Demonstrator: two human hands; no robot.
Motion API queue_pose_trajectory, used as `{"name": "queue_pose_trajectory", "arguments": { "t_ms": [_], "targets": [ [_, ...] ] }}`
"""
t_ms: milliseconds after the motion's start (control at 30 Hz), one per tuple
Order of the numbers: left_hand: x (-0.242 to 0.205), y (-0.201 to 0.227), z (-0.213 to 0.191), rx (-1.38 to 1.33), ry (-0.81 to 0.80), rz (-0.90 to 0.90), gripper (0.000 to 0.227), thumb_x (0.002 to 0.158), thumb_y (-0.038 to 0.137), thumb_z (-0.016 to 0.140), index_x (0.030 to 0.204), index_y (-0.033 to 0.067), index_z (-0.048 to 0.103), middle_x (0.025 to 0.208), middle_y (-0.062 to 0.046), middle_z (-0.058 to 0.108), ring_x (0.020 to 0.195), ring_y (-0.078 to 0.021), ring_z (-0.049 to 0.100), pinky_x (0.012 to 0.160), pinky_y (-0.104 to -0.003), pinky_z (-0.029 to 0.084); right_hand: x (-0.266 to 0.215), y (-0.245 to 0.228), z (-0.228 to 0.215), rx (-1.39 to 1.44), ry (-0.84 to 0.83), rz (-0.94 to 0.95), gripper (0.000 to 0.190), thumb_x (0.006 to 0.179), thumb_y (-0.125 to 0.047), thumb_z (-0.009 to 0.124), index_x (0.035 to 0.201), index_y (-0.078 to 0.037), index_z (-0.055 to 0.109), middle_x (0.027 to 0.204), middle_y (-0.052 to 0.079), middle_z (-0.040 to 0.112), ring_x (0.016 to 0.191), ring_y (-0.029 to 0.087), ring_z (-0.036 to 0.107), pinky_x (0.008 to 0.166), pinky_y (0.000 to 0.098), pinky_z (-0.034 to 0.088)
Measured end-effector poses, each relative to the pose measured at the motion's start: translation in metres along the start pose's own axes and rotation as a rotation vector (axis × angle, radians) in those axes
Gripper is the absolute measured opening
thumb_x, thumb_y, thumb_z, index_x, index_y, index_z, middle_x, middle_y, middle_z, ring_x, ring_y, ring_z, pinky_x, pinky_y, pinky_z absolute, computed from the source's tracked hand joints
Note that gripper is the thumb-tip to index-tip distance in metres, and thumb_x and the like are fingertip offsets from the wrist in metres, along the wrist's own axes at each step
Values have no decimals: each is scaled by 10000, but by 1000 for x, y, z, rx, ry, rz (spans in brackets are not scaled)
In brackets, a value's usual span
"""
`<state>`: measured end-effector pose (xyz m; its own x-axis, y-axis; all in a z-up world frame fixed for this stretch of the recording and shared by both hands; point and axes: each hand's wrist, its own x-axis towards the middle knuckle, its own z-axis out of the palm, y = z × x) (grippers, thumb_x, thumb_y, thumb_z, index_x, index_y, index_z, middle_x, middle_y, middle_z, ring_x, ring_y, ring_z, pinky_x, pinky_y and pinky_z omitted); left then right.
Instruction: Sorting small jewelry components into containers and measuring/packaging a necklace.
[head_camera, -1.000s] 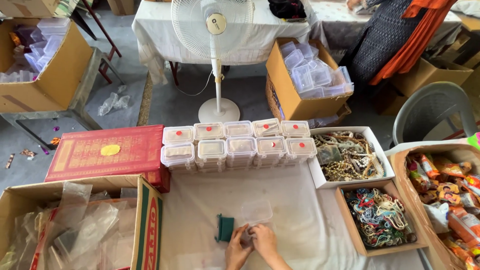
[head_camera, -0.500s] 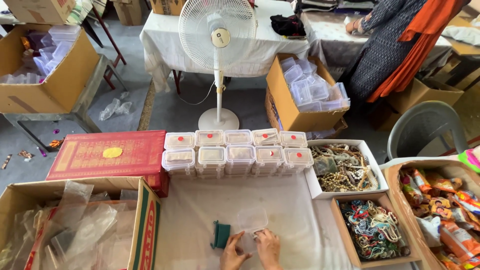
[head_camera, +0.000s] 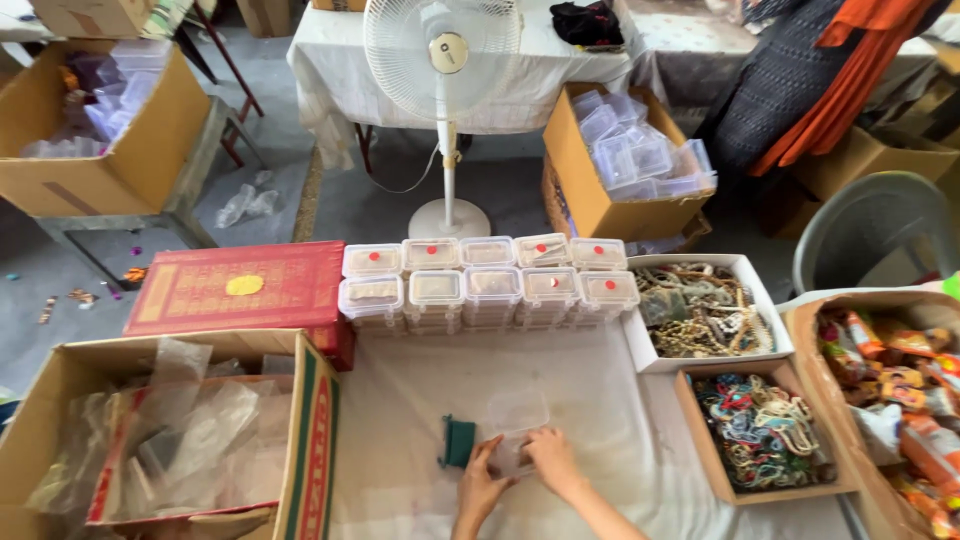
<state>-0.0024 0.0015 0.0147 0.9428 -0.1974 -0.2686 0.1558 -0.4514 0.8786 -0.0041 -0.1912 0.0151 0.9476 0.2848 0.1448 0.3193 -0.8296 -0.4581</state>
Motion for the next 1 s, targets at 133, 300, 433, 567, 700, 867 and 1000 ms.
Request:
{"name": "queue_pose_trajectory", "arguments": {
  "t_ms": [133,300,433,567,700,867,1000],
  "targets": [
    [-3,7,-6,3,-20,5,880,598,190,943,1397,315,597,1253,77,624,818,-141,675,754,-324,566,-2,9,20,-262,-144,144,80,742,-167,725,752,-227,778,972,0,671,1009,247,624,846,406,488],
    [-2,16,-6,24,9,-36,764,669,248,921,1361,323,605,1265,91,619,851,-125,696,758,-317,572,1,-24,23,-96,40,111,213,723,-87,691,897,-176,774,915,32,653,940,262,624,788,387,539],
    [-6,19,-7,45,2,-70,756,669,243,900,1358,329,603,1258,105,624,855,-120,695,768,-313,572,-1,-29,19,-81,146,160,139,794,-117,687,909,-158,751,928,27,654,939,252,627,753,381,539],
    [-5,18,-8,81,-40,-80,815,648,227,901,1385,351,577,1264,119,608,838,-114,683,754,-318,573,-4,-24,4,-279,117,267,47,843,-183,699,858,-154,733,906,18,663,922,238,621,784,423,465],
    [-4,20,-9,94,-38,-67,818,661,229,915,1392,349,569,1259,115,610,837,-105,678,747,-318,569,-6,-23,-16,-293,108,387,136,796,-238,753,893,-145,734,905,28,689,924,256,613,790,451,424],
    [-4,24,-10,108,-60,-93,828,657,233,919,1394,362,565,1283,138,589,829,-102,679,741,-317,570,-1,-14,-8,-317,-53,417,250,725,-259,833,898,-117,720,910,68,716,970,281,624,828,461,441],
    [-5,26,-10,113,-54,-86,827,655,246,922,1395,360,571,1247,126,608,823,-105,676,736,-319,569,7,0,13,-119,-24,512,268,679,-242,866,882,-119,741,832,116,743,868,334,707,773,467,546]
  ]
}}
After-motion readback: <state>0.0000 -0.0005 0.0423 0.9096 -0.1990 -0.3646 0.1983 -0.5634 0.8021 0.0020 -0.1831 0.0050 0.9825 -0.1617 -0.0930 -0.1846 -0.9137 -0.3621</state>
